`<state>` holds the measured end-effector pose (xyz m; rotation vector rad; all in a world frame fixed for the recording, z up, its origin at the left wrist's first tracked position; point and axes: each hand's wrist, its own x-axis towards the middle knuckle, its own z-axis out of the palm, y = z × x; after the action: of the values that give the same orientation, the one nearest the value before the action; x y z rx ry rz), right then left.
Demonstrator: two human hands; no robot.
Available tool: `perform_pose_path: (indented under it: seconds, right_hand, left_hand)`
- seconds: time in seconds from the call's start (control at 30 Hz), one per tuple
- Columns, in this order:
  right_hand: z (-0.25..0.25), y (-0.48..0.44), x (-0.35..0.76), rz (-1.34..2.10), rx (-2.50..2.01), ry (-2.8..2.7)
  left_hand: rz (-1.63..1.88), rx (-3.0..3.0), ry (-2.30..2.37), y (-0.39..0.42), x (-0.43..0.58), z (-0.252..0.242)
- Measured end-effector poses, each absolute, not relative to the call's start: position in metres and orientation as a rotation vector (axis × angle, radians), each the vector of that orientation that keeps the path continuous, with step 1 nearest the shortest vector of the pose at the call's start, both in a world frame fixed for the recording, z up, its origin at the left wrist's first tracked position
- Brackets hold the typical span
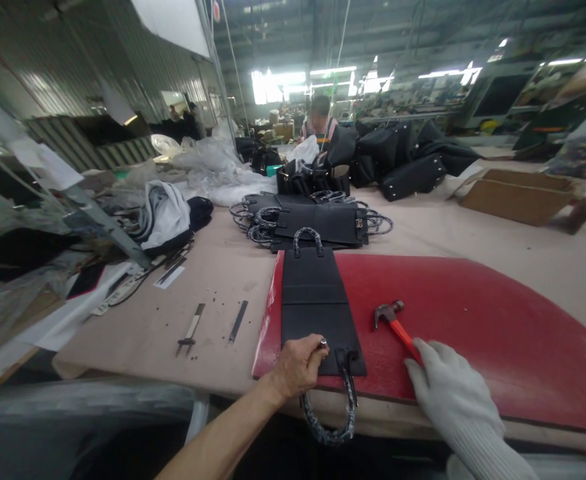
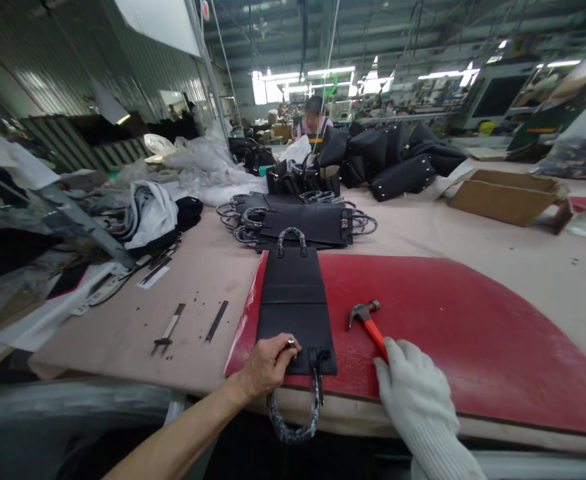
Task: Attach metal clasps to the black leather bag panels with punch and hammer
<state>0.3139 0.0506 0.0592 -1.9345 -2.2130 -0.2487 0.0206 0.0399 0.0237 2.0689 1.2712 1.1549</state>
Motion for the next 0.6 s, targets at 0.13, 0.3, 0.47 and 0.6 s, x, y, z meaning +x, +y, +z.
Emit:
perform_pose_path:
  seconds: [0.13, 0.3, 0.47, 0.6]
  right_hand:
    - [0.049, 0.047, 0.262, -0.074, -1.489, -2.225]
    - [0.04, 0.041, 0.217, 0.114, -1.41, -2.242]
    - [0.038, 0.041, 0.218, 0.188, -1.423, -2.219]
    - [0.043, 0.041, 0.219, 0.225, -1.444, -2.219]
  left_hand:
    - [1.165, 2.051, 1.31, 0.037, 0.019, 0.022]
    - [1.162, 1.984, 1.247, 0.031, 0.02, 0.019]
    - [1.574, 1.017, 1.421, 0.05, 0.014, 0.028]
    - [1.522, 0.997, 1.663, 0.073, -0.043, 0.038]
